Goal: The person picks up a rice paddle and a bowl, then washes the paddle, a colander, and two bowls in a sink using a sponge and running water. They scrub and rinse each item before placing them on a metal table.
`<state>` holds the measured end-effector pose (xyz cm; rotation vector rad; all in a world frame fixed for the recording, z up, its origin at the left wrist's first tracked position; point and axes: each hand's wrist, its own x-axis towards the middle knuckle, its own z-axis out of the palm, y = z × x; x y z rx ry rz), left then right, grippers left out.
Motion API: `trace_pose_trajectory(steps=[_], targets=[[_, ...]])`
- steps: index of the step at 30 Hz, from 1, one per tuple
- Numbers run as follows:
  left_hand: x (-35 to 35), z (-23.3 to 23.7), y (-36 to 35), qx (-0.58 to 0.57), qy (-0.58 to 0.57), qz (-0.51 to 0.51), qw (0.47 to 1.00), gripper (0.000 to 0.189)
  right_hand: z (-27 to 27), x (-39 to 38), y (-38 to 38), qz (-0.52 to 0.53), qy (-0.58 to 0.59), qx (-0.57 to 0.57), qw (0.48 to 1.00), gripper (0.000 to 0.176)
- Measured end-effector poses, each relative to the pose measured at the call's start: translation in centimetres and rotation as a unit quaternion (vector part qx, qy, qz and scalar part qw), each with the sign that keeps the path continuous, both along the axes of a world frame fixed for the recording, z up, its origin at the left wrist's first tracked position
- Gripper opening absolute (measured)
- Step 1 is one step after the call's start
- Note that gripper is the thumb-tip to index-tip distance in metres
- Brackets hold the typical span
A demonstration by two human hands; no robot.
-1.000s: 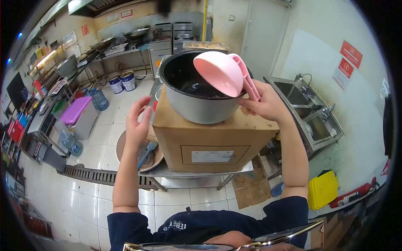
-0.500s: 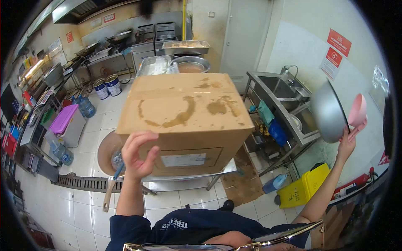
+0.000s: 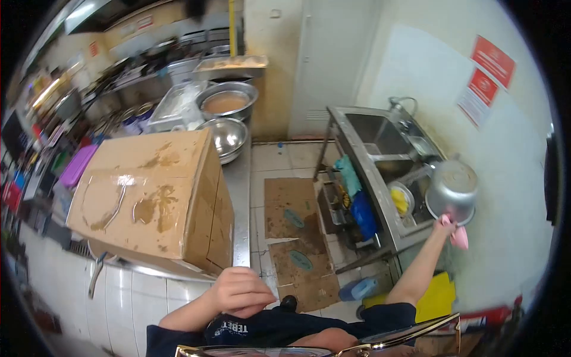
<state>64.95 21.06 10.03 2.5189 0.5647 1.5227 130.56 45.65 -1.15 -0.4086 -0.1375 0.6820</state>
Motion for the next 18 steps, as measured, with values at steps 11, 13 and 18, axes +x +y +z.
trace_pose_trajectory(steps=[11,13,18], targets=[[8.1,-1.8,4.7,-0.205,0.057,-0.003,0.977,0.015,2.6,-5.5,-6.9,-0.206,-0.643,-0.332,0.659,0.016],[9.3,-3.4,4.8,-0.226,0.064,-0.069,0.969,0.014,9.8,-15.5,-15.3,-0.209,-0.729,-0.221,0.612,0.011],[11.7,-7.2,3.5,-0.273,0.134,-0.203,0.931,0.007,0.8,-21.4,-35.1,-0.128,-0.716,-0.414,0.547,0.018]])
